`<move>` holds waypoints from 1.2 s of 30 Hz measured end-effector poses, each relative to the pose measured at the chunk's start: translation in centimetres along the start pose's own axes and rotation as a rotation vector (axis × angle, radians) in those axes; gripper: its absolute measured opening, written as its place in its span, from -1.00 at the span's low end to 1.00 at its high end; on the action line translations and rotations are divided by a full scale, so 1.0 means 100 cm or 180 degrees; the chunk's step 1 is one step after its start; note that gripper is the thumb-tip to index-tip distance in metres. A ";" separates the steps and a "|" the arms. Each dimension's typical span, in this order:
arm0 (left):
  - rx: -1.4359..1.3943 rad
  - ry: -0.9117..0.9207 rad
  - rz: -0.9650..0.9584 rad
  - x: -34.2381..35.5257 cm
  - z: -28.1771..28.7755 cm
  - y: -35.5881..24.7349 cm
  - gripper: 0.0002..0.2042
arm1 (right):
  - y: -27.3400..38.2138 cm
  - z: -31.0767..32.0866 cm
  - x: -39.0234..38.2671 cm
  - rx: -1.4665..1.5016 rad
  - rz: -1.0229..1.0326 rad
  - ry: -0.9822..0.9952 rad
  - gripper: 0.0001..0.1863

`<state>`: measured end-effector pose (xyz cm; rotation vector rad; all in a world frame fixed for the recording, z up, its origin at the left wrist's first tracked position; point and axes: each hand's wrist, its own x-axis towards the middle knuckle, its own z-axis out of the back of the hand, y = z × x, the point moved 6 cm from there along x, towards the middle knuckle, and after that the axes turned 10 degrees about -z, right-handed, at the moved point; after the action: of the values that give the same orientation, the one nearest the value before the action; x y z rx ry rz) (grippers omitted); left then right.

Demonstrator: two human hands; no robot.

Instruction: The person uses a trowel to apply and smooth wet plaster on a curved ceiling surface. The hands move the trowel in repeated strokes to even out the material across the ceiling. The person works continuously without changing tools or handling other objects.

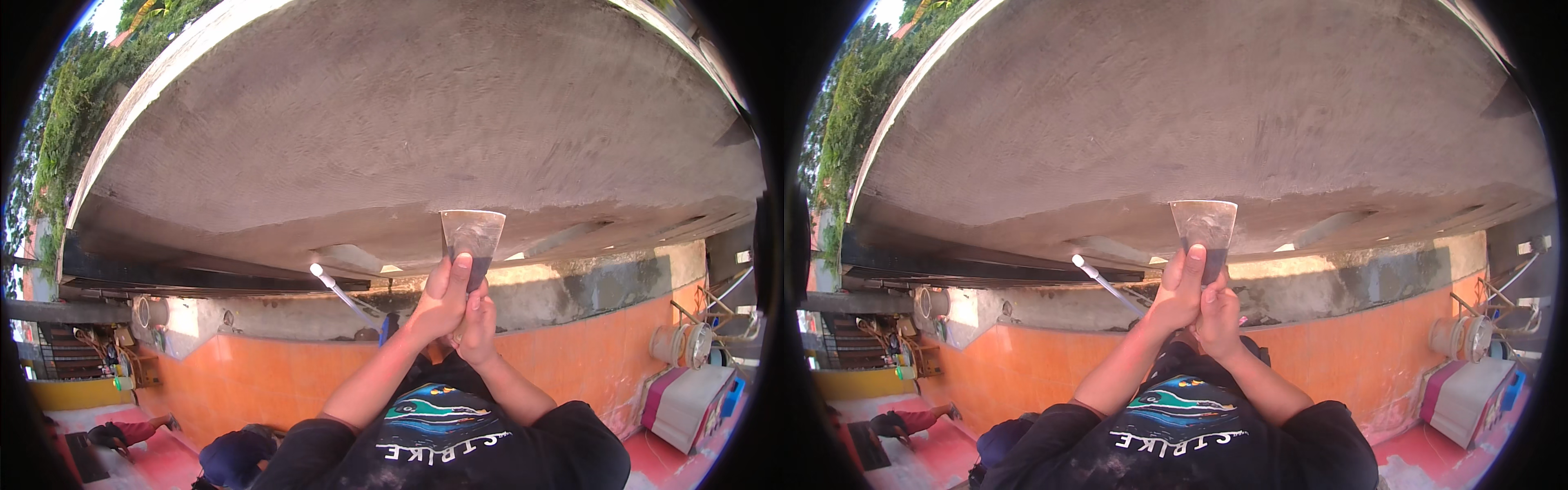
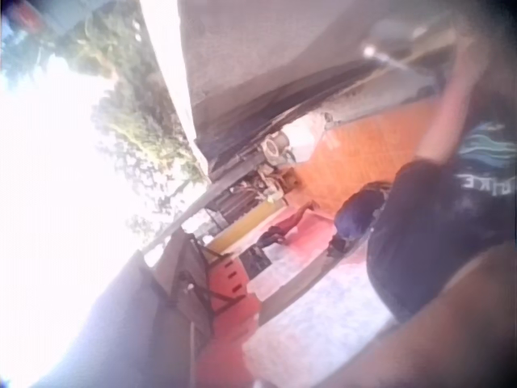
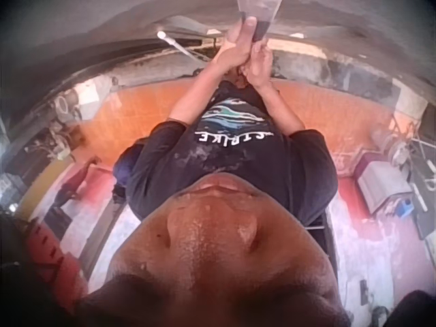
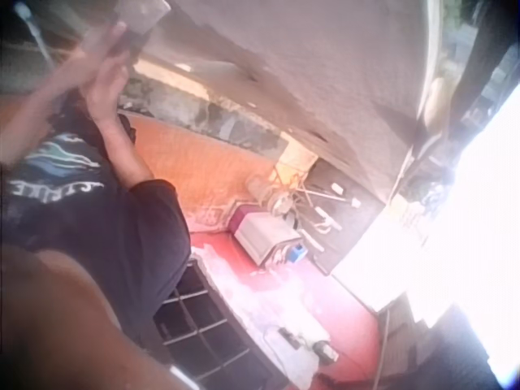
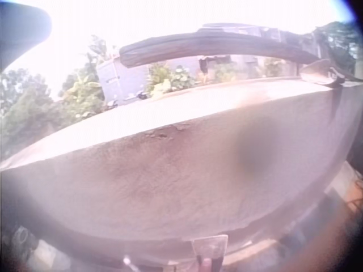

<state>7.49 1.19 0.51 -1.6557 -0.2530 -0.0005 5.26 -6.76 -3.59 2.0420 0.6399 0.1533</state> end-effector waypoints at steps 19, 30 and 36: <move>-0.0472 -0.0084 0.0301 -0.017 -0.008 0.025 -0.53 | -0.014 0.029 -0.018 -0.0424 -0.0596 0.0059 -0.47; -0.0400 -0.0062 -0.0038 -0.006 -0.010 0.013 -0.51 | -0.005 0.025 -0.008 -0.0632 -0.0164 0.0133 -0.53; -0.0687 -0.0360 0.0232 -0.015 -0.021 0.018 -0.53 | 0.016 0.031 -0.020 -0.0433 -0.0589 0.0238 -0.63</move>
<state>6.60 -1.30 -1.30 -1.8820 -0.2861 0.1252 5.32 -10.80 -3.63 1.8431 0.8386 0.1605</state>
